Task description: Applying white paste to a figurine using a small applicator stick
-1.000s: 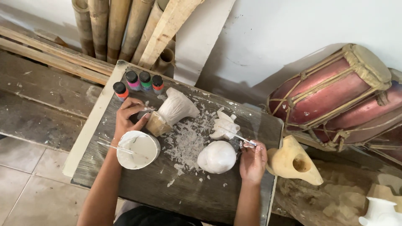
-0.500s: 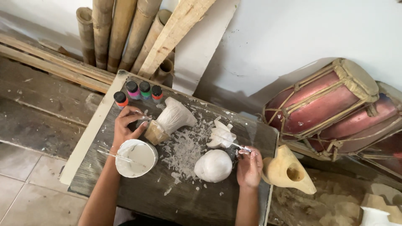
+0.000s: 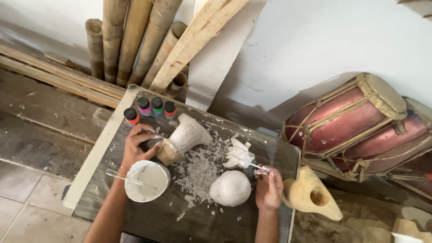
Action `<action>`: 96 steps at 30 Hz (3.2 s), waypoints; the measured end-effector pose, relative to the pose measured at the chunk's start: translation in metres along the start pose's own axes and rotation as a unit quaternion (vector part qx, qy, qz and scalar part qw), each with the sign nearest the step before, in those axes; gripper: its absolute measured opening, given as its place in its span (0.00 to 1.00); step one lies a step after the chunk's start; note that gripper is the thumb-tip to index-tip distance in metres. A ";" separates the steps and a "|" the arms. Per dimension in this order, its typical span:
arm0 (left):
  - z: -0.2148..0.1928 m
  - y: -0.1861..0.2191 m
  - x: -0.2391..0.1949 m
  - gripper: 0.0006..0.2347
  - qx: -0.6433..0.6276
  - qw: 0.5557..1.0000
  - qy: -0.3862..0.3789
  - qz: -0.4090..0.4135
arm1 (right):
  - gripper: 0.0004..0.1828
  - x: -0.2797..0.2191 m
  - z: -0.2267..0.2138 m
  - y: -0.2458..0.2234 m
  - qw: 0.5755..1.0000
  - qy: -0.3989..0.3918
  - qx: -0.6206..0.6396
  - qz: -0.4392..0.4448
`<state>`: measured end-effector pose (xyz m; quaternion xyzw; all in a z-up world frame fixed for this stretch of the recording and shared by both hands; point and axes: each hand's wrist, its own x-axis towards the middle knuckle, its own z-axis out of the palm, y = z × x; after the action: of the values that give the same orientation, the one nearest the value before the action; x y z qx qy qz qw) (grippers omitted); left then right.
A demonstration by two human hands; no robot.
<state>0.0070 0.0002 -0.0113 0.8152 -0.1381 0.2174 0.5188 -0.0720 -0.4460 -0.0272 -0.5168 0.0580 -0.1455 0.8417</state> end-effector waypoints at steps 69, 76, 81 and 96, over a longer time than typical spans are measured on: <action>0.059 0.131 0.099 0.54 0.456 0.678 -0.500 -0.288 | 0.10 -0.052 0.061 -0.056 0.985 0.092 0.062 -0.134; 0.081 0.152 0.081 0.47 0.462 0.698 -0.480 -0.262 | 0.14 -0.048 0.060 -0.069 0.987 0.082 0.035 -0.136; 0.092 0.174 0.067 0.36 0.553 0.673 -0.458 -0.178 | 0.15 -0.051 0.077 -0.078 0.987 0.042 0.021 -0.156; 0.155 0.144 -0.061 0.12 0.644 0.764 -0.048 -0.001 | 0.14 -0.055 0.054 -0.084 0.981 0.039 -0.035 -0.188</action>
<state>-0.0778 -0.2014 0.0149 0.9672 0.0108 0.2151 -0.1347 -0.1267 -0.4191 0.0694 -0.5412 -0.0020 -0.3189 0.7781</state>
